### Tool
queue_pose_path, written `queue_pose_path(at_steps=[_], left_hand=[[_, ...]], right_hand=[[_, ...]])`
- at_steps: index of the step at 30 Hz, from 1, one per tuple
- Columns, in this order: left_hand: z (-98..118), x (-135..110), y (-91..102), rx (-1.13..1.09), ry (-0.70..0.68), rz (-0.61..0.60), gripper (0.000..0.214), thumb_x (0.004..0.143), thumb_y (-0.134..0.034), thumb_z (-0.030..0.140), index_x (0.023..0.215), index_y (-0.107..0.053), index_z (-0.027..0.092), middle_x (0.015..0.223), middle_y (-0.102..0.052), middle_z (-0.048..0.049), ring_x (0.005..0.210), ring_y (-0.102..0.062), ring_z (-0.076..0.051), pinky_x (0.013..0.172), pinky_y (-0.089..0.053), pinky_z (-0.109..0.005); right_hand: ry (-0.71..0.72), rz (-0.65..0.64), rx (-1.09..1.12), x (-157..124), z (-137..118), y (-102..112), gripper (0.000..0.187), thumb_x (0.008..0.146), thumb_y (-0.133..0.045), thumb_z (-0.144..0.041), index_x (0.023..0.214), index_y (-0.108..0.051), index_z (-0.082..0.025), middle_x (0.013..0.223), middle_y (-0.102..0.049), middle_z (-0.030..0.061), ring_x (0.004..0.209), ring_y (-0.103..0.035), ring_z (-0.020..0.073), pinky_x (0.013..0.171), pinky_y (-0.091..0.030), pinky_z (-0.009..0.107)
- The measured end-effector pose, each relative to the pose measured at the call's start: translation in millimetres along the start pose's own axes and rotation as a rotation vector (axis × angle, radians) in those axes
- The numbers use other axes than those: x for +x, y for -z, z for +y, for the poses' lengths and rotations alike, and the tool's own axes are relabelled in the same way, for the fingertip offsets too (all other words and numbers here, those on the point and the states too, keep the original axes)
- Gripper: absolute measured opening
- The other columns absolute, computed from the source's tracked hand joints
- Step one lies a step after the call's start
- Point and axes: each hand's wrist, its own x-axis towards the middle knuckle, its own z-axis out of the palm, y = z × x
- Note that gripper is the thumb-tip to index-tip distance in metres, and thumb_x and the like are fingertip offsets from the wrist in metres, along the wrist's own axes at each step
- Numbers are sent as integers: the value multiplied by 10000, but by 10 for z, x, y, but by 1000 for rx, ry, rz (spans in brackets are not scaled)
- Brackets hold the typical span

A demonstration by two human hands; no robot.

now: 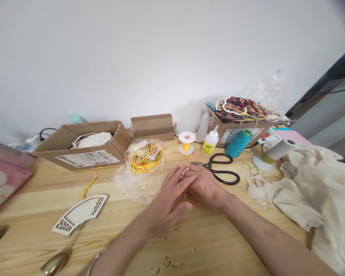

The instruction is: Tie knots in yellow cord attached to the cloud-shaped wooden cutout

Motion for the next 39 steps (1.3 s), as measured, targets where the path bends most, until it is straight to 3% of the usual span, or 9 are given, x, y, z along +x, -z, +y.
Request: queue_pose_path(at_steps=[7, 11, 17, 23, 26, 29, 33, 36, 39], left_hand=[[-26, -23, 57, -267, -3, 25, 456, 755, -369, 420, 1148, -398, 191, 1329, -181, -71, 1211, -102, -254, 971, -149, -408], [-70, -36, -14, -374, 22, 129, 482, 747, -388, 418, 1172, -342, 195, 1320, -197, -78, 1201, -144, -244, 971, -158, -403], [-75, -16, -31, -337, 52, 170, 335, 790, -343, 309, 1092, -442, 203, 1293, -262, -63, 1184, -189, -228, 965, -167, -411], [-49, 9, 2, -368, 8, 167, 303, 773, -374, 333, 1005, -515, 199, 1286, -279, -59, 1181, -202, -229, 966, -167, -397], [-78, 17, -4, -558, 38, 257, 250, 775, -366, 342, 801, -544, 167, 1221, -370, -75, 1130, -307, -220, 937, -237, -371], [-138, 20, -6, -675, 128, 433, 221, 777, -373, 310, 668, -493, 160, 1076, -497, -68, 1013, -434, -191, 863, -332, -336], [-177, 22, 19, -455, 279, 454, 209, 784, -362, 269, 773, -540, 161, 917, -567, -48, 892, -495, -160, 822, -357, -305], [-161, 34, 29, -278, 247, 352, 247, 752, -414, 249, 963, -521, 180, 991, -539, -51, 941, -468, -164, 842, -348, -308], [-137, 42, 24, -167, 166, 248, 305, 718, -446, 200, 1018, -502, 192, 1023, -523, -58, 946, -462, -170, 837, -351, -314]], right_hand=[[26, 44, -27, 1, 22, -42, 50, 688, -506, -164, 654, -540, -173, 639, -535, 19, 677, -415, 144, 585, -291, 262], [27, 73, -55, 0, 9, -34, 65, 694, -495, -153, 736, -539, -177, 659, -544, 16, 645, -401, 139, 553, -271, 257], [30, 51, -91, 4, -12, -24, 56, 701, -485, -157, 694, -539, -172, 635, -532, 16, 657, -416, 139, 580, -285, 260], [55, -21, -72, 11, -22, 3, 58, 675, -512, -162, 625, -540, -168, 620, -524, 20, 689, -425, 145, 617, -298, 269], [77, -12, -74, 10, -15, 1, 88, 720, -479, -161, 653, -536, -160, 617, -523, 18, 667, -416, 136, 613, -294, 265], [87, -23, -90, 12, -9, 4, 121, 758, -451, -170, 672, -535, -161, 624, -523, 15, 634, -399, 124, 590, -280, 255], [89, -24, -100, 7, 9, 13, 129, 773, -445, -190, 693, -544, -168, 624, -519, 14, 623, -392, 122, 561, -254, 251], [99, -21, -98, 1, 28, 19, 141, 779, -439, -199, 682, -535, -165, 646, -530, 14, 642, -402, 123, 564, -253, 250], [101, -20, -89, -2, 36, 30, 140, 786, -429, -205, 699, -528, -161, 680, -543, 14, 669, -409, 125, 580, -261, 249]])
